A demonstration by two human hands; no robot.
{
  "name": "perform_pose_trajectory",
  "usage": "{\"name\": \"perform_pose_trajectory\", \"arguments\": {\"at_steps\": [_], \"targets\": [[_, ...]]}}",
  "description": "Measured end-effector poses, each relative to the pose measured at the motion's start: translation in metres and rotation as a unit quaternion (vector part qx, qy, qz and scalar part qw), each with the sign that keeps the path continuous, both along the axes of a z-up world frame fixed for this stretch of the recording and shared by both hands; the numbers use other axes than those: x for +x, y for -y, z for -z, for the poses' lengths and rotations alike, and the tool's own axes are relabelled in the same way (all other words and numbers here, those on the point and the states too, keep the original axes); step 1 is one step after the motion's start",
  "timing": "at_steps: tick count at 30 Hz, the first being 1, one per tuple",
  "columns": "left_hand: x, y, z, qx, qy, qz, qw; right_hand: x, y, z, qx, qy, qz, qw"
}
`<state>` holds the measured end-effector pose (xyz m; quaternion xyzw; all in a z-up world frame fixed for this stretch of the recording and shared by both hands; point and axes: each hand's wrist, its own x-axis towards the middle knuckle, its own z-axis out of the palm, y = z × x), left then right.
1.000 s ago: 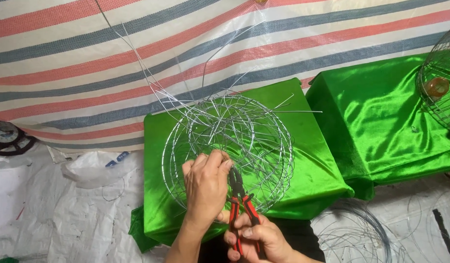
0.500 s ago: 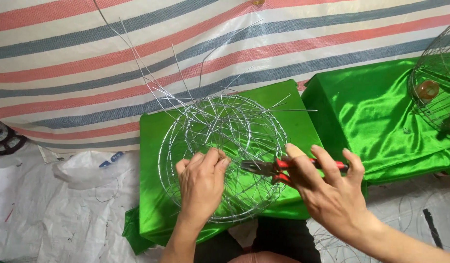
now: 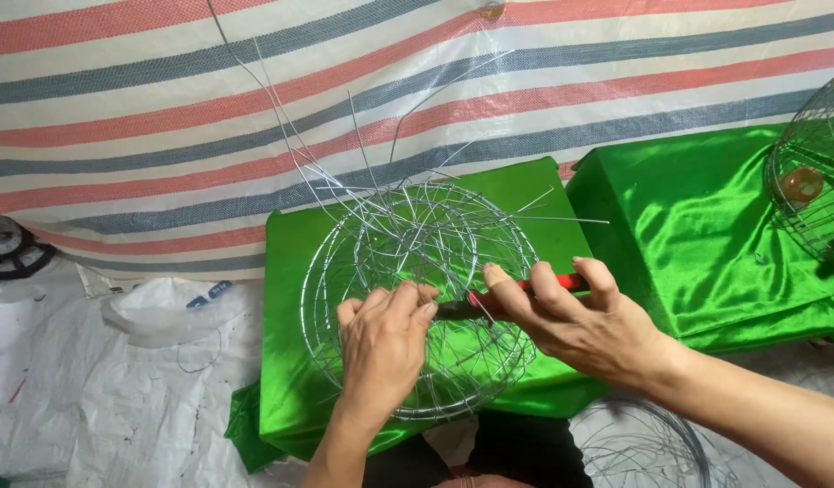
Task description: Shaping and assembling thin metal wires into a cage-like structure using hands and pliers.
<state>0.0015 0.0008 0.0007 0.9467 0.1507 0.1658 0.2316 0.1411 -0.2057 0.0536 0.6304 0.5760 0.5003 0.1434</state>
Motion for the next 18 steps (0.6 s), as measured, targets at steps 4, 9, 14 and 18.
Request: {"name": "perform_pose_trajectory", "arguments": {"at_steps": [4,9,14,18], "targets": [[0.002,0.005,0.003,0.033,-0.014,-0.01,0.999,0.006,-0.006,-0.01,0.0,0.0,-0.031,1.0],[0.007,0.007,0.011,0.068,0.008,-0.04,0.997,0.003,-0.008,-0.014,-0.045,-0.083,-0.017,0.995],[0.011,0.007,0.016,0.079,0.018,-0.048,0.996,0.002,-0.005,-0.011,-0.092,-0.12,0.006,0.988],[0.011,0.005,0.017,0.088,0.034,-0.048,0.994,-0.001,-0.004,-0.01,-0.113,-0.135,0.036,0.984]]}}
